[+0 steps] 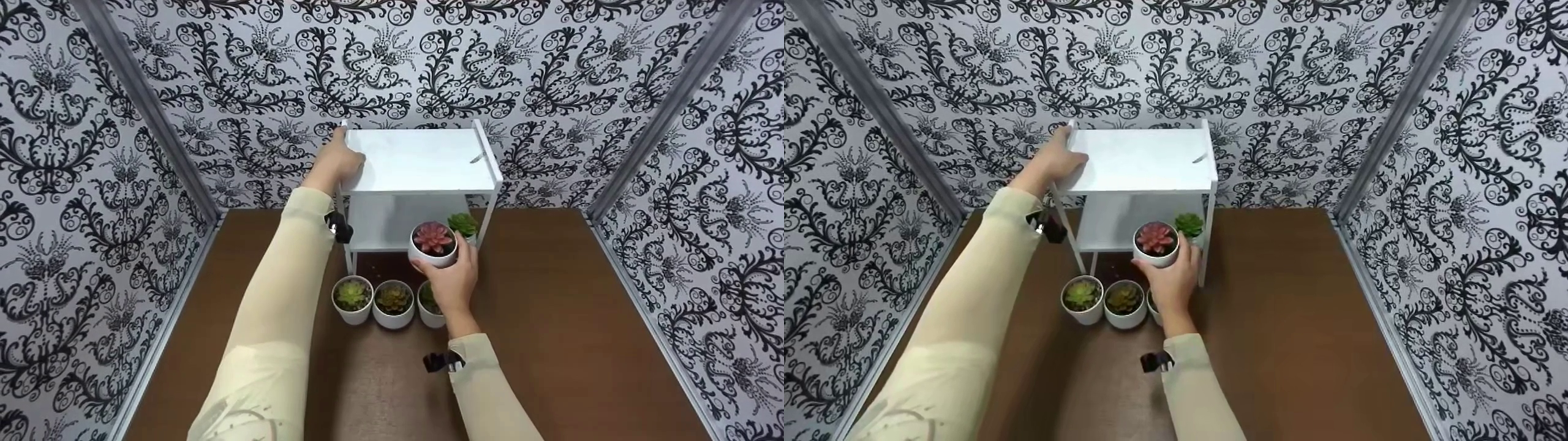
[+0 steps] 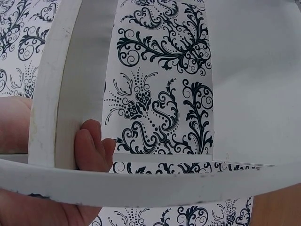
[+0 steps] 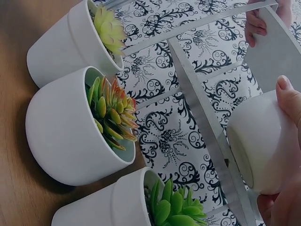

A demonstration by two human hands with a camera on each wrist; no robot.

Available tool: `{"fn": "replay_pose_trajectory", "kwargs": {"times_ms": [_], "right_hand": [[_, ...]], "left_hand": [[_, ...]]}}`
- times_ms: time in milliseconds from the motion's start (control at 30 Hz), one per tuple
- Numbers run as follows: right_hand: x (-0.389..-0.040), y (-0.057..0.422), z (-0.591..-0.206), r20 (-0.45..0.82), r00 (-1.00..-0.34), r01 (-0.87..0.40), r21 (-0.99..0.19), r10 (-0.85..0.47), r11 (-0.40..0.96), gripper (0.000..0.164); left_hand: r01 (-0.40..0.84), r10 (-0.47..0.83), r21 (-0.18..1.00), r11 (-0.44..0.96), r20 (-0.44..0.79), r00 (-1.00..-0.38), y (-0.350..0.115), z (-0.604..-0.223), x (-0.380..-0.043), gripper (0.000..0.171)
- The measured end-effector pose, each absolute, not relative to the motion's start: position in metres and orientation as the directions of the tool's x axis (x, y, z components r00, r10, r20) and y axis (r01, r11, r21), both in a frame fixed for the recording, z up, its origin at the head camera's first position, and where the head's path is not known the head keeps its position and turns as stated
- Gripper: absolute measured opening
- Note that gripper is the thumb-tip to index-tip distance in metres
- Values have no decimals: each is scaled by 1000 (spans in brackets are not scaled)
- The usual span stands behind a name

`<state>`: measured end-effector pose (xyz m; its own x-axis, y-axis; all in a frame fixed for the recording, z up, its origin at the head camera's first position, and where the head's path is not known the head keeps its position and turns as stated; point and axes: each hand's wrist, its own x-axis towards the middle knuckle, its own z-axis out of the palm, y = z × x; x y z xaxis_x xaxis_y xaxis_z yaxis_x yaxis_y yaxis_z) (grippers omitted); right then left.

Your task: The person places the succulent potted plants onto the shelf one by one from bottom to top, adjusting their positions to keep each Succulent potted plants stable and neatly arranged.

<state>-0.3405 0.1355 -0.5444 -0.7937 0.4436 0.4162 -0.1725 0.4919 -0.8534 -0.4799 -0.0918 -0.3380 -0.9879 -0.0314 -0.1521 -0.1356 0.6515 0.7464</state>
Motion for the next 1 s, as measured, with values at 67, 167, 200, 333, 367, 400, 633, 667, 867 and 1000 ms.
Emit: {"fn": "replay_pose_trajectory", "kwargs": {"times_ms": [67, 167, 200, 333, 367, 400, 633, 667, 867, 1000], "right_hand": [[-341, 136, -545, 414, -793, -171, -855, 446, 490, 105], [-341, 135, -545, 413, -793, -170, -856, 447, 489, 105], [-341, 135, -544, 413, -793, -170, -856, 447, 488, 105], [-341, 135, -544, 410, -793, -166, -857, 450, 487, 104], [-341, 135, -543, 408, -794, -165, -858, 451, 486, 104], [-341, 135, -543, 407, -794, -163, -858, 452, 487, 104], [-342, 134, -543, 403, -792, -149, -855, 458, 496, 104], [-341, 133, -542, 402, -793, -148, -856, 459, 495, 104], [-340, 132, -540, 390, -798, -142, -863, 460, 486, 104], [-341, 132, -541, 392, -797, -142, -862, 460, 487, 104]], "left_hand": [[-134, -30, 747, 652, -151, -988, -91, -338, -480, 89], [-138, -31, 748, 649, -155, -987, -91, -337, -479, 90], [-138, -31, 748, 649, -155, -987, -91, -337, -479, 90], [-136, -29, 749, 649, -154, -988, -92, -337, -479, 91], [-135, -29, 749, 649, -153, -988, -92, -337, -479, 91], [-135, -30, 749, 648, -152, -988, -92, -338, -479, 91], [-139, -36, 746, 652, -153, -988, -92, -337, -480, 90], [-140, -37, 744, 654, -153, -988, -92, -337, -481, 90], [-138, -38, 737, 662, -152, -988, -91, -337, -482, 89], [-144, -41, 740, 657, -156, -987, -91, -338, -482, 90]]}}
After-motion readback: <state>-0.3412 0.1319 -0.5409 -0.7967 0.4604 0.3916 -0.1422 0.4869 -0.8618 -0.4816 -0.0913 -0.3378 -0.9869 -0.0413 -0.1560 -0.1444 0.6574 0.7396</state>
